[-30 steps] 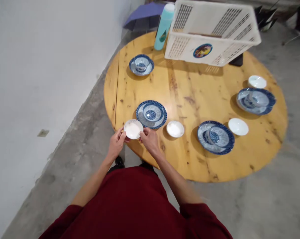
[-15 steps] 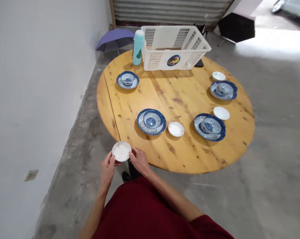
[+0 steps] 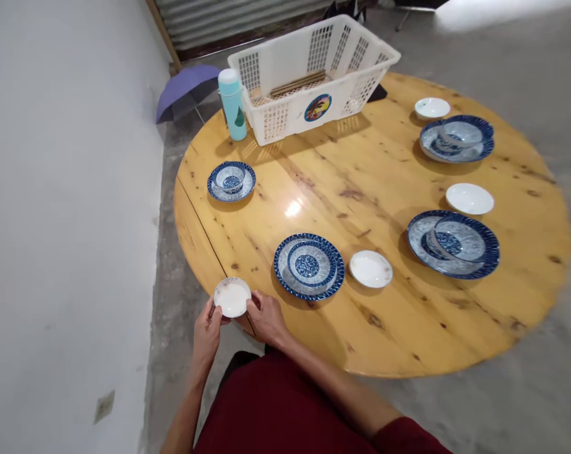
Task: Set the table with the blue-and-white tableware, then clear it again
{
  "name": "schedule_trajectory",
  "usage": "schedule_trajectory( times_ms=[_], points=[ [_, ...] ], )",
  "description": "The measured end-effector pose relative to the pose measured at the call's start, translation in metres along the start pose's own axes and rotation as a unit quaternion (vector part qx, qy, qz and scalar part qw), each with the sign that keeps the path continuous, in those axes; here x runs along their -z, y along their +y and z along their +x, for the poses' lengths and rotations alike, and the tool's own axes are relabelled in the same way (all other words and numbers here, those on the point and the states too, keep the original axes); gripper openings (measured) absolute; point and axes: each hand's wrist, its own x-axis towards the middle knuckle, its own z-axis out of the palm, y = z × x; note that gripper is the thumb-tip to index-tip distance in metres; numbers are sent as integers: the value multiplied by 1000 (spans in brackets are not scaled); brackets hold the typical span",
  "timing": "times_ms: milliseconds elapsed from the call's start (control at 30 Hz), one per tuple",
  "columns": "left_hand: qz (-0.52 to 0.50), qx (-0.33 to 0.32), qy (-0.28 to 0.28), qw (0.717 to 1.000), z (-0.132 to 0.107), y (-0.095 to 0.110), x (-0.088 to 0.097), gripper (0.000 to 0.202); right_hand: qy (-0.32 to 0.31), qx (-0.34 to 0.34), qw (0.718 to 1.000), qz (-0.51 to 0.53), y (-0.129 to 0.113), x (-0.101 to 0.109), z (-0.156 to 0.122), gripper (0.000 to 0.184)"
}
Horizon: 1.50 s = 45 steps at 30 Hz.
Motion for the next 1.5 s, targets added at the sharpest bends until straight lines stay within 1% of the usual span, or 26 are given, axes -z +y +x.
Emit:
schedule_trajectory(
  times_ms=[133,233,367,467,567,633,700,767,867,967,1100,1300,1500],
  points=[
    [5,-22,-30,999,39,17,-5,45,46,-9,999,3,-13,6,28,36],
    [-1,-31,-70,997,67,25,-10,47,82,-26,996,25,-16,8,44,37],
    [16,-52,-127,990,109,35,-12,46,140,-54,988,38,-19,4,63,36],
    [26,-86,-164,982,145,45,-13,44,191,-75,977,50,-25,-2,81,36],
    [17,-83,-219,972,182,55,-14,45,229,-104,964,86,-33,-7,104,39],
    [12,-93,-252,963,206,61,-15,40,258,-117,953,108,-38,-11,122,43],
    [11,-114,-270,956,229,67,-18,32,291,-126,942,113,-42,-14,140,44],
    [9,-117,-282,952,249,71,-22,29,322,-131,931,108,-45,-16,157,43],
    [4,-106,-297,949,275,76,-30,32,350,-135,920,114,-46,-17,180,41],
    [7,-99,-305,947,293,80,-39,36,367,-141,911,125,-44,-17,197,41],
    [20,-97,-314,944,308,82,-49,37,390,-153,899,125,-38,-16,209,42],
    [37,-104,-314,943,316,83,-55,30,401,-160,895,111,-35,-15,215,41],
    [98,-146,-306,936,320,89,-56,26,402,-165,895,101,-34,-13,216,40]
  ],
)
